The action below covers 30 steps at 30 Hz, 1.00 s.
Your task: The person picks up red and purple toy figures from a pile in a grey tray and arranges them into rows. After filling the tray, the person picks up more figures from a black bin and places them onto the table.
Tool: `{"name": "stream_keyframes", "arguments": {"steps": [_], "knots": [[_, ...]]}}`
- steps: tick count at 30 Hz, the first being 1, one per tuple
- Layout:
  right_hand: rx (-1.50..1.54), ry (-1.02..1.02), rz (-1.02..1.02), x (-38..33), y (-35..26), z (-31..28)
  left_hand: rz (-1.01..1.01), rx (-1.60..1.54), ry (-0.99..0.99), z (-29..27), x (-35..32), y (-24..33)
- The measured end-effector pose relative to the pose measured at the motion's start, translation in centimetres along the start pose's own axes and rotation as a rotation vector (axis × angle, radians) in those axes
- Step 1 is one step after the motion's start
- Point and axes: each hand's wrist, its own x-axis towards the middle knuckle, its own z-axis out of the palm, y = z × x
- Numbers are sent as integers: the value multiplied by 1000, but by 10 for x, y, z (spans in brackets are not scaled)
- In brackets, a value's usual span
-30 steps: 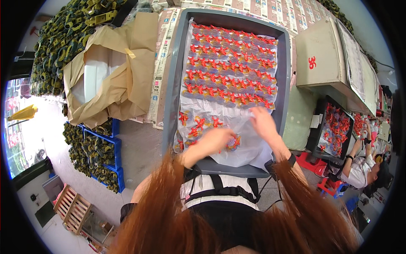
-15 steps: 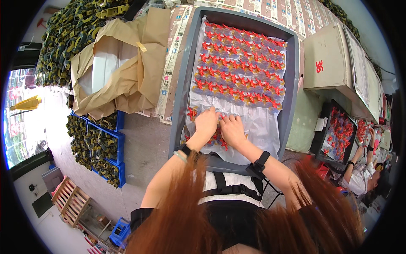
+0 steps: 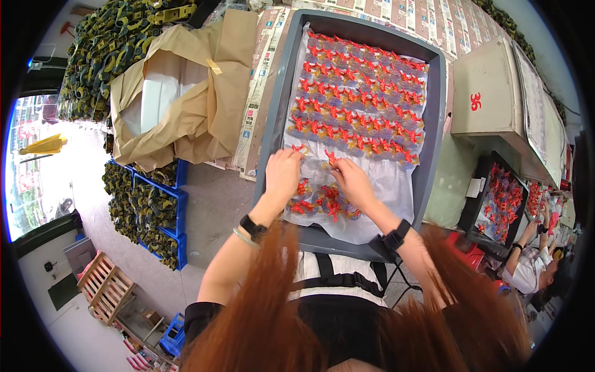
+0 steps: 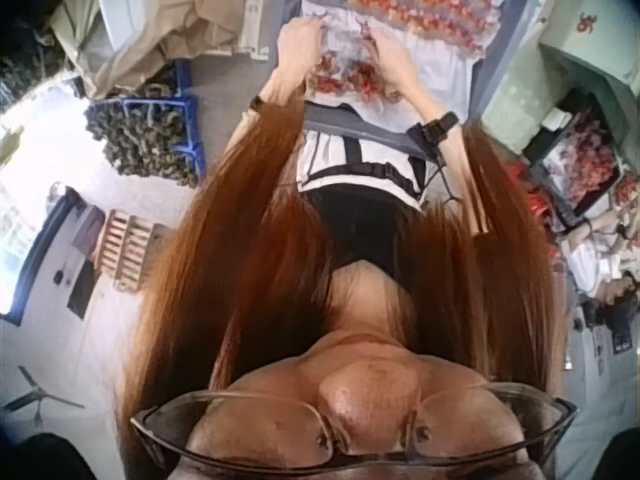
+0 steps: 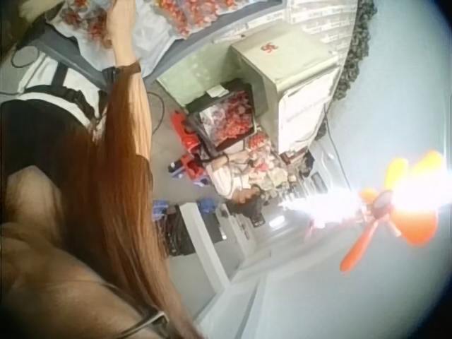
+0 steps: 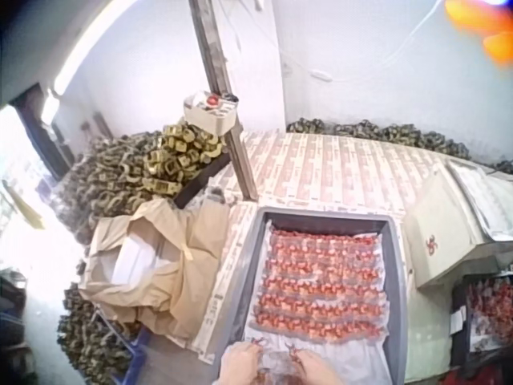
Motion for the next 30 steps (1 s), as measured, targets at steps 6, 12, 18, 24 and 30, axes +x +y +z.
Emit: {"name": "stream_keyframes", "arguments": {"steps": [6, 12, 18, 24, 30], "knots": [[-418, -47, -223, 57, 0, 39, 88, 249, -54, 27, 28, -16], [-422, -110, -183, 66, 6, 39, -21, 181, -104, 17, 25, -12], [-305, -271, 101, 31, 21, -18, -308, 144, -287, 23, -3, -6], [-430, -269, 228, -5, -5, -12, -269, 164, -274, 31, -18, -11], [-145, -282, 267, -37, 17, -25, -126, -163, -274, -3, -36, 1]]}}
